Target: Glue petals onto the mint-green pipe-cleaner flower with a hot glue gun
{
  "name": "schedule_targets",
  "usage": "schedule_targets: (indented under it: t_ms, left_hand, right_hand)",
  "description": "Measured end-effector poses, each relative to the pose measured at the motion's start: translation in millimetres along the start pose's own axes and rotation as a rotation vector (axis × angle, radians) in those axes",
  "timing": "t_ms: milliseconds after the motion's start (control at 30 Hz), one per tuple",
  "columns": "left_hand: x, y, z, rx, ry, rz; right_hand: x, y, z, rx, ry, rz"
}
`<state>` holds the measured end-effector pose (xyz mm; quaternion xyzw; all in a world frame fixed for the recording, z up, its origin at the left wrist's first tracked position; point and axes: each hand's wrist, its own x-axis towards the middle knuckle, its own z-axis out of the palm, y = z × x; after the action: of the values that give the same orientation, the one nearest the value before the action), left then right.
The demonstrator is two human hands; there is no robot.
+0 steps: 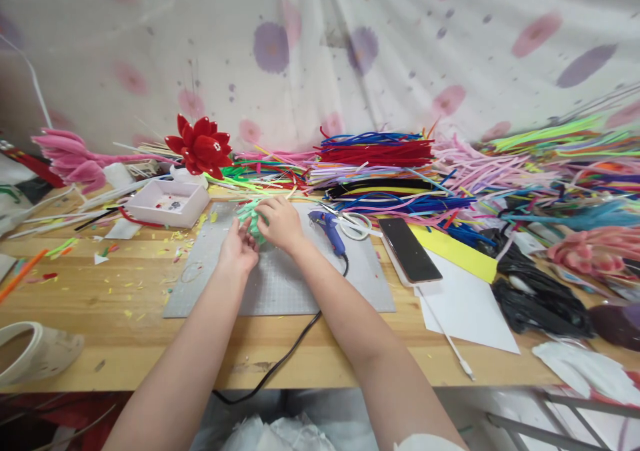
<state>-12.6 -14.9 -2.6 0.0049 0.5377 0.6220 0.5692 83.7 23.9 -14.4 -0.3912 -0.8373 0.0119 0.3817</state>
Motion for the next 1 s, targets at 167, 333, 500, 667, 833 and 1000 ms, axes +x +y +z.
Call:
schedule_targets:
  t_ms: [167, 333, 500, 667, 833, 1000]
  left_hand:
    - [-12.9, 17.2, -8.9, -0.218, -0.053, 0.156]
    - [-4.2, 21.6, -13.5, -0.115, -0.220, 0.369]
    - [20.8, 11.0, -17.4, 0.431, -0.161, 0.762]
    - [22.6, 9.0, -21.6, 0.697, -0.124, 0.908]
    - [12.6, 10.1, -23.6, 0.882, -0.095, 1.012]
    - [11.8, 10.6, -21.4, 1.014, -0.045, 1.081]
  right_hand:
    - [-2.1, -1.0, -3.4, -0.004, 0.019, -0.018]
    - [-6.9, -3.0, -7.9, -0.009, 0.093, 0.004]
    - [-17.8, -0.3, -9.2, -0.038, 0.119, 0.038]
    - [-24.5, 2.4, -7.1, -0.042, 0.106, 0.044]
    - [-22.7, 0.4, -5.1, -0.032, 0.082, 0.047]
    - [-21.4, -1.1, -4.9, -0.028, 0.087, 0.041]
